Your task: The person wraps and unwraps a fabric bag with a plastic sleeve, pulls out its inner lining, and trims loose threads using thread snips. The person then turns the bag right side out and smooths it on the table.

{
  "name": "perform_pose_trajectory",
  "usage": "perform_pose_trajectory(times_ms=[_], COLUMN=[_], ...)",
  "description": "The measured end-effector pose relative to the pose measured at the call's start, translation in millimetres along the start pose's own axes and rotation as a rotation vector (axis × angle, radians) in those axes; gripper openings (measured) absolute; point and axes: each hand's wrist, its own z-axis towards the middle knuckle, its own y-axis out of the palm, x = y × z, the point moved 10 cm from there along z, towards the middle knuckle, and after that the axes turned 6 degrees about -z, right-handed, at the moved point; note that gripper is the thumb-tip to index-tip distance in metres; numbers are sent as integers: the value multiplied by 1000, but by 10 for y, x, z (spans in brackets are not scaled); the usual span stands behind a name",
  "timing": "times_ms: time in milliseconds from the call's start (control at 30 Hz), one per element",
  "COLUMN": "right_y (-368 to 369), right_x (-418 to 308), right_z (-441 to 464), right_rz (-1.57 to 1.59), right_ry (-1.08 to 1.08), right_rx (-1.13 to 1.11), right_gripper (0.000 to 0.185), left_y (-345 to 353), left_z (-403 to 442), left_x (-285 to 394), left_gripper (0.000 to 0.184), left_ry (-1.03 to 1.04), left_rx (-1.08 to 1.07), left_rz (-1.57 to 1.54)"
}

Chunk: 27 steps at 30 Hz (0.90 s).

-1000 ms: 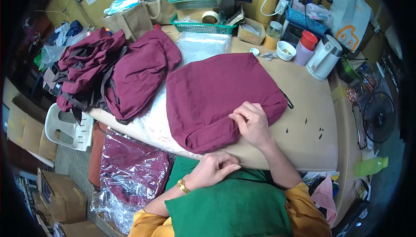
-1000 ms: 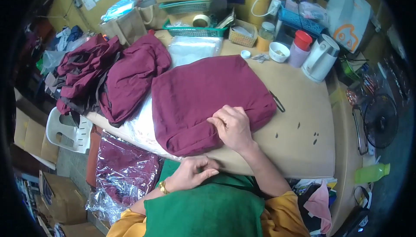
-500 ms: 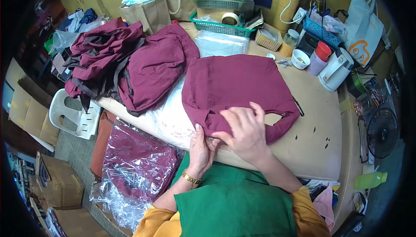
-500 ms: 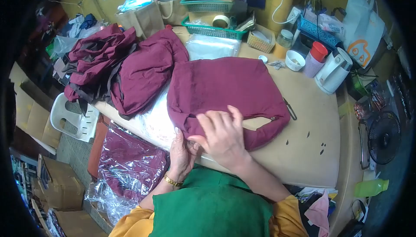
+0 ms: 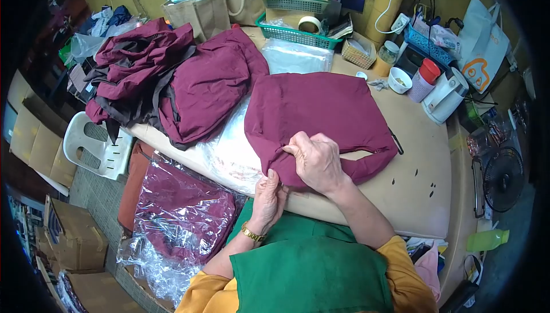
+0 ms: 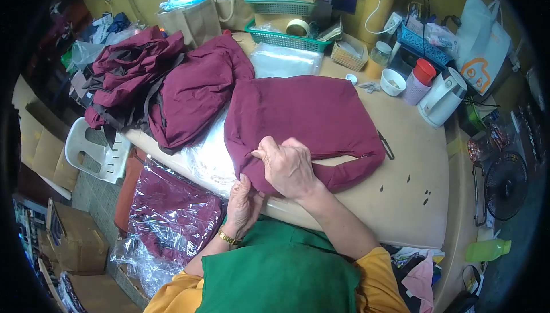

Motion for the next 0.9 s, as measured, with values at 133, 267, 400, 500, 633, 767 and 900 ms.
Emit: perform_pose_trajectory(times_ms=[133,267,400,500,633,767,900], right_y=[281,106,-741,-1209,-863,-829,-671], right_x=[611,1173,1738,2389,2829,3048,2638], right_z=[-266,-1100,-1267,-1477,-1499,-1255,-1084], right_rz=[158,-137,786,-308,-387,-109,480], right_ry=[369,279,835,748,504,726,896], right_rx=[-719,-1219,-398,-201,-106,-89,162], right_gripper=[30,35,23,21,29,26,13], left_y=[99,-360,-614,-406,230,372,349], left_z=[-115,-324,-430,-222,585,1227,1519], left_x=[32,308,1482,2008,1731,1384,1275], left_gripper=[40,46,42,34,28,47,33], left_ry=[-114,-246,-212,127,315,213,178], left_rx=[144,28,184,305,-70,-214,-161], left_rz=[-206,-187,1298,1250,1360,1300,1224])
